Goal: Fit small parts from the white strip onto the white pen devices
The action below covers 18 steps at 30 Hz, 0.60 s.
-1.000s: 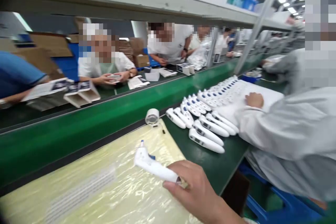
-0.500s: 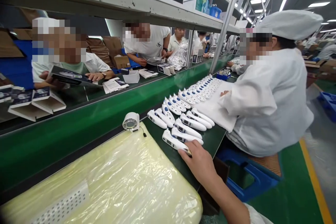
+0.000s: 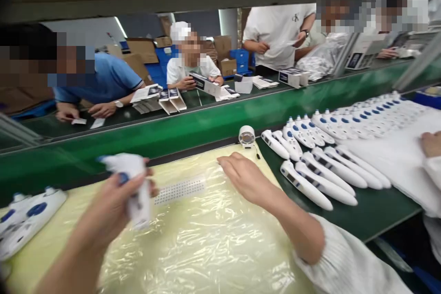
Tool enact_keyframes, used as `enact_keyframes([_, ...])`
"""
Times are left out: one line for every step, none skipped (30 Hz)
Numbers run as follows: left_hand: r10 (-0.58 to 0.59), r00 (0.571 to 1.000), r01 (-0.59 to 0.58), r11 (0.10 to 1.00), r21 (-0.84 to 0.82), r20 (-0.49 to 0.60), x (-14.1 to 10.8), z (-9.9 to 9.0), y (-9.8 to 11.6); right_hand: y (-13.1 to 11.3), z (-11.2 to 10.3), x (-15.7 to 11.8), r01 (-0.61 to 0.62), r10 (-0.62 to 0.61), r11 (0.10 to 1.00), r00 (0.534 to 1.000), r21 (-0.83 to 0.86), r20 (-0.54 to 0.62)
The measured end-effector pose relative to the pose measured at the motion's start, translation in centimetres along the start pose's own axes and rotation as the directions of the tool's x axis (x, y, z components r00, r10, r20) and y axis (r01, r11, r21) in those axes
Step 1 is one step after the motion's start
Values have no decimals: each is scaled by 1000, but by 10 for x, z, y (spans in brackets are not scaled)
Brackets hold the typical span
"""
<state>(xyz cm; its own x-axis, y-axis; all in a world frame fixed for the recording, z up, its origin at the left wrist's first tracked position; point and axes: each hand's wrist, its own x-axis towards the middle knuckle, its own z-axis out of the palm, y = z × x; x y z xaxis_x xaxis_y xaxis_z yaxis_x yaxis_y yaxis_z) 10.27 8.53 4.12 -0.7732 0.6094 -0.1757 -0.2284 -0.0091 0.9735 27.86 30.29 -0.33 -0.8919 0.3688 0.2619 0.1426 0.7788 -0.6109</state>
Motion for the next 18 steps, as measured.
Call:
enact_keyframes([11, 1000, -11, 1000, -5, 10, 5, 5, -4, -3, 15, 16, 26, -26, 1000, 1000, -11, 17])
enact_keyframes([13, 999, -13, 1000, 3, 36, 12, 12, -8, -3, 29, 28, 43, -42, 999, 999, -26, 30])
enact_keyframes([17, 999, -18, 1000, 11, 46, 19, 18, -14, -3, 41, 37, 55, -53, 997, 998, -48, 39])
enact_keyframes([16, 998, -17, 1000, 23, 53, 26, 22, -20, -1, 51, 42, 62, -59, 996, 997, -68, 49])
enact_keyframes([10, 999, -11, 999, 38, 47, 31, 25, -26, 1, 58, 44, 67, -62, 994, 997, -90, 56])
enact_keyframes([0, 999, -2, 999, 50, 36, 35, 25, -33, 3, 62, 43, 68, -62, 992, 996, -110, 60])
enact_keyframes([-19, 999, 17, 998, 63, 29, 37, 25, -40, 4, 65, 42, 67, -60, 989, 996, -128, 64])
enact_keyframes([-45, 999, 43, 996, 77, 27, 38, 23, -46, 5, 66, 39, 65, -56, 988, 996, -142, 67])
enact_keyframes([-77, 997, 74, 993, 93, 27, 37, 22, -52, 5, 66, 37, 61, -51, 986, 996, -153, 69])
enact_keyframes([-111, 993, 107, 988, 107, 28, 37, 20, -58, 4, 66, 35, 54, -44, 985, 997, -161, 70])
enact_keyframes([-141, 990, 137, 983, 120, 28, 36, 19, -63, 3, 66, 33, 47, -35, 985, 997, -167, 72])
enact_keyframes([-165, 986, 160, 979, 129, 28, 36, 19, -66, 2, 66, 32, 39, -26, 985, 997, -170, 74])
enact_keyframes([-182, 983, 176, 975, 136, 28, 36, 19, -69, 1, 66, 31, 32, -19, 985, 997, -171, 79])
enact_keyframes([-191, 981, 185, 973, 139, 30, 37, 19, -71, 0, 66, 31, 27, -13, 985, 996, -169, 85])
enact_keyframes([-194, 980, 188, 972, 139, 34, 37, 19, -72, -1, 66, 30, 25, -9, 986, 996, -164, 94])
enact_keyframes([-195, 980, 188, 973, 138, 41, 38, 19, -73, -1, 66, 30, 24, -8, 987, 995, -158, 104])
enact_keyframes([-194, 980, 186, 973, 136, 48, 39, 19, -73, -1, 66, 30, 24, -7, 988, 994, -151, 113])
enact_keyframes([-192, 980, 183, 974, 134, 54, 39, 18, -73, 0, 66, 30, 23, -5, 989, 993, -144, 120])
